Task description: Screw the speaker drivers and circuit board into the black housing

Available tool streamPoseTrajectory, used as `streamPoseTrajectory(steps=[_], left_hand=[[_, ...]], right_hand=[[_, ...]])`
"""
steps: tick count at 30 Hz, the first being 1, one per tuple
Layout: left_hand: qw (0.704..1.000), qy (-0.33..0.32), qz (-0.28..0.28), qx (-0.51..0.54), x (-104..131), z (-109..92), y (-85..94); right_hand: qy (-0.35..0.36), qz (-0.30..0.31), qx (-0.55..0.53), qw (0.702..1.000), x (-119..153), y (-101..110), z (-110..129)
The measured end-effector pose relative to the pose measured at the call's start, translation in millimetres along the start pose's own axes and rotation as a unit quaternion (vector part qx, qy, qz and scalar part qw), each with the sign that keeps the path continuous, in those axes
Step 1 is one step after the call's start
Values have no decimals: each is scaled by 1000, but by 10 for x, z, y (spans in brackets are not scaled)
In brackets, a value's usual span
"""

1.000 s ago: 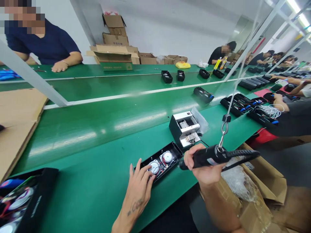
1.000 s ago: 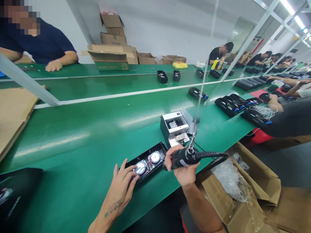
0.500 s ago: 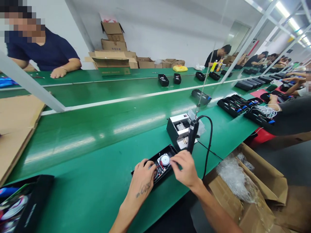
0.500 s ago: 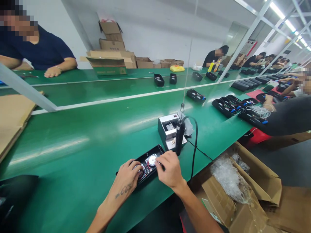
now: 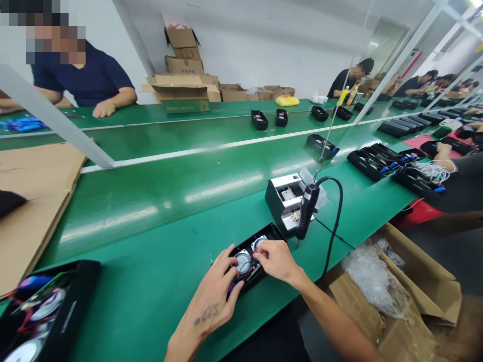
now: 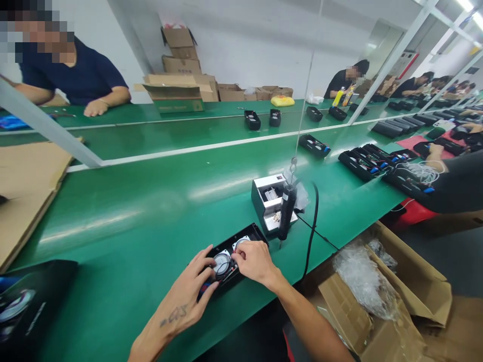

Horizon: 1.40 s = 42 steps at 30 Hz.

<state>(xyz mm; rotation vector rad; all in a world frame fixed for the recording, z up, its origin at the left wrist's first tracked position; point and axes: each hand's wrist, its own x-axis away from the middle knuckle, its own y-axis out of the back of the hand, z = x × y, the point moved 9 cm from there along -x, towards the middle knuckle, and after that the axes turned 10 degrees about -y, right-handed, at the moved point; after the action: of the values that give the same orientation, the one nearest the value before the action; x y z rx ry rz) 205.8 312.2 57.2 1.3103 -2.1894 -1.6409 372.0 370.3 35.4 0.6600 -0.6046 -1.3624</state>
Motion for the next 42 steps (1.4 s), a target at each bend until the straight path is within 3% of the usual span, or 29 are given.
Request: streamPoseTrajectory(steps=[3,6,10,15,18,21,25,28,31,36,42], left_hand=[[1000,-15,7,20,21,-26,4],[998,-1,-23,54,40,0,8],[991,44,-76,101,143,102,-6],[987,61,-84,126,223,92,-6],[991,47,-66,106,183,-1,10],[994,38,-67,82,136,-50,25],[992,46,-101,58,138,-28,15],[988,49,-144,4,194,-15,16],[984,58,-163,-47,247,6,-25],[982,40,-164,-85,236,-26,-136],[980,41,-160,-108,206,-51,-179]], right_hand=[[10,13,-14,1000,37,4,-10],[47,54,-61,996,75,-55,43],[18,-8,-50,999,58,27,-6],[40,96,-126,987,57,-70,46],[13,57,-130,990,63,0,1],[43,35,-87,995,107,52,66],[109,114,-60,986,164,44,163],[98,181,-74,976,156,34,101],[87,187,-113,972,113,95,28],[263,170,-22,950,197,97,207],[388,62,102,914,274,13,382]])
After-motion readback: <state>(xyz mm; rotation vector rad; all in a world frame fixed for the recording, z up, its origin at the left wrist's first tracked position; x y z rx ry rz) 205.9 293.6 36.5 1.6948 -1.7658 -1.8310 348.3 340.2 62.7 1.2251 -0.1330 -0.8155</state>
